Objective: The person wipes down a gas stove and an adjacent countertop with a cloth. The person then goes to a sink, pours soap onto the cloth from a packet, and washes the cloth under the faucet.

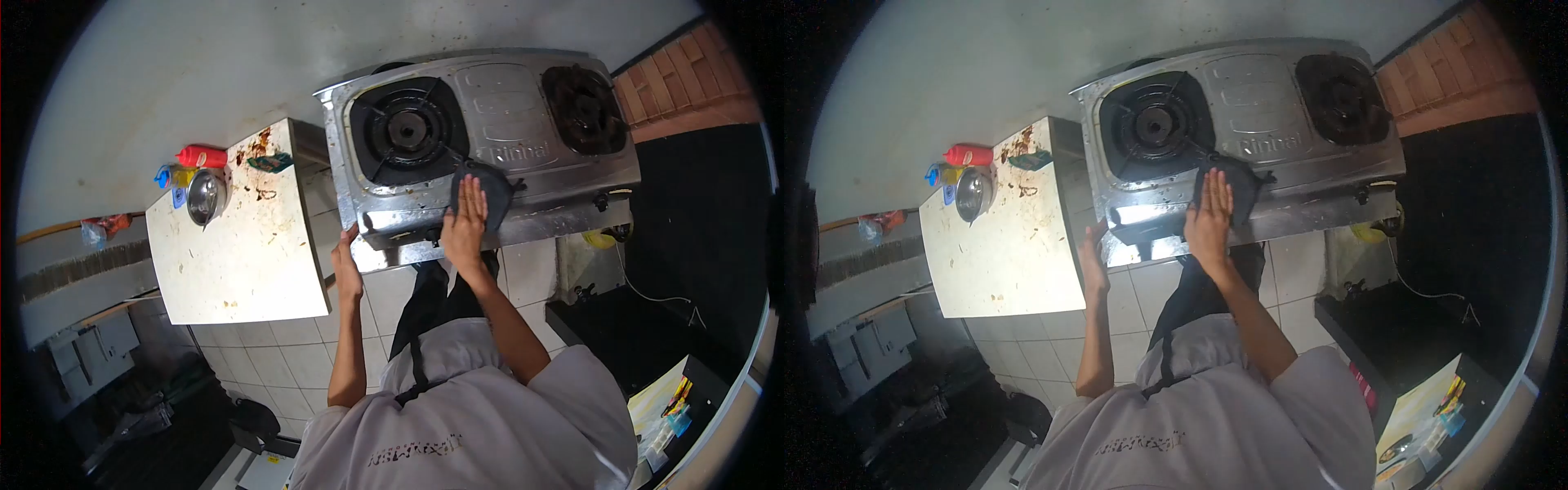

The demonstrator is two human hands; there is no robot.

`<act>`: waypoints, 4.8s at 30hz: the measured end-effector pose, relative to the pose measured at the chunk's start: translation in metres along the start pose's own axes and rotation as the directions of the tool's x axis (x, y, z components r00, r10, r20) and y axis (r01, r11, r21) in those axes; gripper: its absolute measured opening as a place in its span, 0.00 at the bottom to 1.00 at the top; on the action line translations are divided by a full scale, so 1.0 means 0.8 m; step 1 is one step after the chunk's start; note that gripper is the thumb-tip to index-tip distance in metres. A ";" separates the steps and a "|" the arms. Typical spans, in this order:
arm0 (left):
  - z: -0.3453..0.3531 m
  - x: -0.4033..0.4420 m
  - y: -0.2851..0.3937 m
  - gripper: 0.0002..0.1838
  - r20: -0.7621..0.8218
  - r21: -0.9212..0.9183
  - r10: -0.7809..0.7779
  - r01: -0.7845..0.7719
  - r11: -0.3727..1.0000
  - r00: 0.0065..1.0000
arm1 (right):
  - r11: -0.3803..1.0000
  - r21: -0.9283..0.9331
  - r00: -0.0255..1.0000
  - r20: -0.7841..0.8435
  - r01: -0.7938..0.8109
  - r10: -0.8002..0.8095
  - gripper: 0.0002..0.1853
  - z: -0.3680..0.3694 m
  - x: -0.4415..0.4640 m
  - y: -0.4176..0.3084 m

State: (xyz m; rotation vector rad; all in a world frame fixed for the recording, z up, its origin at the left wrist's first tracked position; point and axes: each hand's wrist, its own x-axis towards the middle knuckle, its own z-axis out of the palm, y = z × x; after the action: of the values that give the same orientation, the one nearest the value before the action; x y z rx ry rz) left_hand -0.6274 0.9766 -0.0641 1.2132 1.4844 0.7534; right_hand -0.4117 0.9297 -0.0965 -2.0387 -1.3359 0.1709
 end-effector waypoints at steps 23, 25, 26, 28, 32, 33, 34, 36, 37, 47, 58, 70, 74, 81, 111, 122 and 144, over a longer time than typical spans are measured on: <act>-0.102 -0.050 -0.072 0.39 0.031 -0.341 -0.283 0.277 0.898 0.959 | 0.806 0.585 0.996 0.048 -0.089 0.075 0.25 0.053 -0.033 -0.141; -0.097 -0.052 -0.075 0.37 0.011 -0.438 -0.271 0.248 0.864 0.962 | 0.821 0.568 0.999 0.029 -0.051 0.041 0.23 0.039 -0.032 -0.131; -0.095 -0.052 -0.075 0.36 0.016 -0.466 -0.267 0.244 0.850 0.963 | 0.875 0.481 0.998 -0.026 0.058 -0.052 0.23 0.035 -0.030 -0.129; -0.090 -0.051 -0.079 0.36 0.015 -0.476 -0.253 0.229 0.849 0.967 | 0.924 0.347 0.983 0.030 0.160 -0.182 0.26 0.035 -0.034 -0.118; -0.079 -0.048 -0.073 0.38 0.066 -0.470 -0.223 0.227 0.853 0.973 | 0.951 0.094 0.902 0.302 0.295 -0.309 0.40 0.058 -0.043 -0.128; -0.077 -0.048 -0.072 0.38 0.065 -0.473 -0.223 0.227 0.851 0.973 | 0.950 0.092 0.901 0.303 0.297 -0.311 0.40 0.063 -0.044 -0.132; -0.074 -0.046 -0.071 0.38 0.079 -0.462 -0.211 0.223 0.859 0.974 | 0.956 0.058 0.906 0.308 0.287 -0.291 0.41 0.068 -0.044 -0.137; -0.071 -0.041 -0.068 0.38 0.097 -0.450 -0.194 0.217 0.866 0.976 | 0.957 0.015 0.901 0.335 0.289 -0.277 0.42 0.073 -0.040 -0.145; -0.068 -0.039 -0.066 0.37 0.101 -0.445 -0.202 0.226 0.867 0.974 | 0.958 0.009 0.902 0.332 0.288 -0.275 0.42 0.074 -0.036 -0.146; -0.046 -0.026 -0.064 0.34 0.031 -0.470 -0.191 0.183 0.864 0.981 | 0.846 0.054 0.729 0.480 0.530 -0.487 0.39 0.093 0.020 -0.159; -0.044 -0.034 -0.057 0.32 0.074 -0.431 -0.168 0.183 0.884 0.983 | 0.788 0.564 0.914 0.406 -0.245 -0.006 0.24 0.008 0.010 -0.106; -0.003 0.002 -0.023 0.20 -0.014 -0.239 -0.010 0.006 0.971 1.000 | 0.859 0.414 0.952 0.094 -0.303 0.290 0.26 -0.125 -0.001 0.033; -0.009 -0.001 -0.016 0.19 0.010 -0.121 -0.024 0.025 0.992 1.000 | 0.996 -0.066 0.991 0.126 0.052 -0.044 0.34 -0.059 -0.016 0.034; -0.014 0.005 -0.028 0.23 0.053 -0.328 0.041 -0.021 0.944 0.998 | 0.998 -0.037 0.993 0.114 0.041 -0.037 0.37 -0.009 -0.024 -0.024; -0.030 0.001 -0.045 0.24 0.026 -0.458 -0.092 0.094 0.884 0.995 | -0.154 0.892 0.757 0.444 -0.426 0.480 0.24 -0.107 0.008 0.030; 0.003 0.011 -0.021 0.19 -0.031 -0.068 0.016 -0.018 0.998 0.999 | 0.977 -0.176 0.976 0.201 0.116 -0.080 0.36 -0.070 -0.030 0.018; 0.051 0.006 -0.018 0.14 -0.382 0.029 0.104 -0.101 0.994 0.918 | 0.924 -0.165 0.887 0.379 0.345 -0.264 0.39 -0.084 0.100 0.065</act>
State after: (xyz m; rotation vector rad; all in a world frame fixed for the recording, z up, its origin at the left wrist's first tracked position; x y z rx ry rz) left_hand -0.5925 0.9716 -0.0898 1.2034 1.7499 1.1054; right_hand -0.3044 0.9540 -0.0568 -2.0082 -1.9655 0.2561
